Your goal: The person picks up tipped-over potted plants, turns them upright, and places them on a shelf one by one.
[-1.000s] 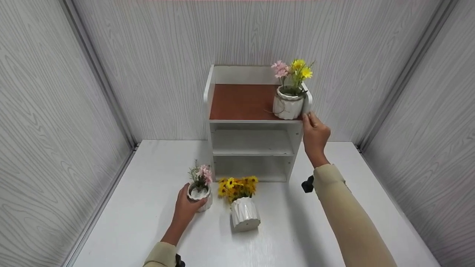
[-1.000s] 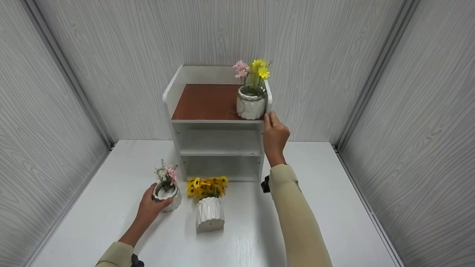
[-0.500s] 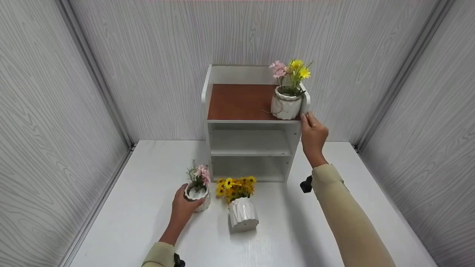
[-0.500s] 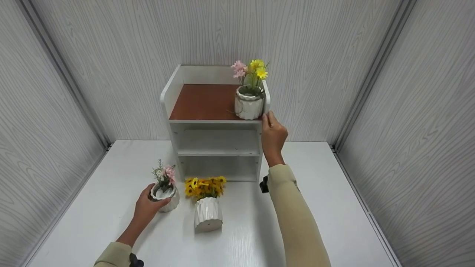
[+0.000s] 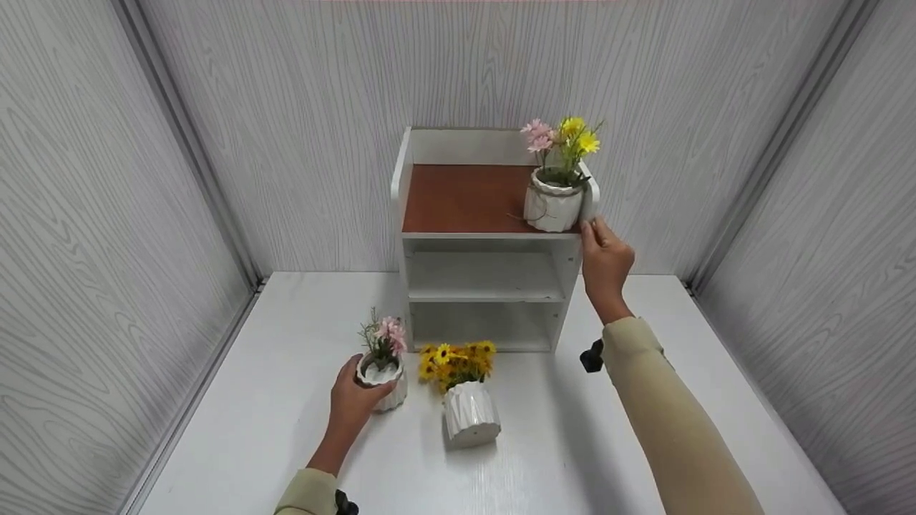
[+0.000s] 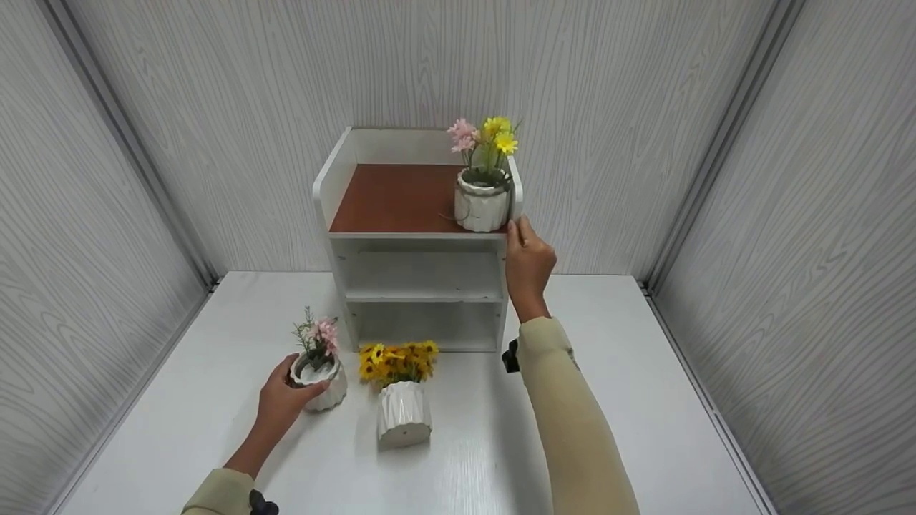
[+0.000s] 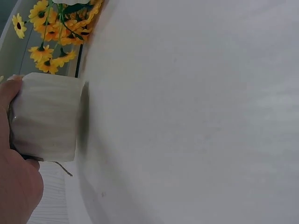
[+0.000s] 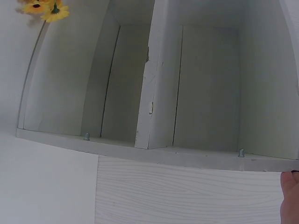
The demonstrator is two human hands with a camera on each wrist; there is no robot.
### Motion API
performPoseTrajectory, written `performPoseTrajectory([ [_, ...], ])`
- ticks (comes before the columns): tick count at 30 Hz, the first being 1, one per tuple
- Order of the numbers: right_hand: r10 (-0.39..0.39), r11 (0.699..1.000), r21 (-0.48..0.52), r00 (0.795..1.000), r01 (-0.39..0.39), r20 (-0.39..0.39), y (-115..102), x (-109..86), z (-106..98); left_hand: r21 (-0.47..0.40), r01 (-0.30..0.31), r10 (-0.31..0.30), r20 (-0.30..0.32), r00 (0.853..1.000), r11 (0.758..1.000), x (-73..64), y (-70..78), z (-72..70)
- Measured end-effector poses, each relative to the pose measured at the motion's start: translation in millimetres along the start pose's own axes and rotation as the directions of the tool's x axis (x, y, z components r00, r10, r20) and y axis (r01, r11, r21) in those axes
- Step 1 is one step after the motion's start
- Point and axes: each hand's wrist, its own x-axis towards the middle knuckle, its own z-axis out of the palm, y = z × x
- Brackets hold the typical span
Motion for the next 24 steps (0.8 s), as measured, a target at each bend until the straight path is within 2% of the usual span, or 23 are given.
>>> performPoseTrajectory([
  [5,-0.011,1.0,-0.012,1.0,0.011,0.01,1,-0.6,0,-0.019,0.003,-0.003,-0.007,1.0,1.0,-3.5,12.1,-3.3],
  [14,-0.03,0.999,-0.04,0.999,0.03,-0.016,0,0.4,0,-0.09,0.021,-0.017,0.045,0.999,0.996,-7.9,49.2,-3.4],
  [24,-0.02,0.999,-0.042,1.0,0.02,-0.013,-1,-0.5,0,-0.145,-0.055,0.065,0.063,0.996,0.988,-11.2,96.1,-3.8],
])
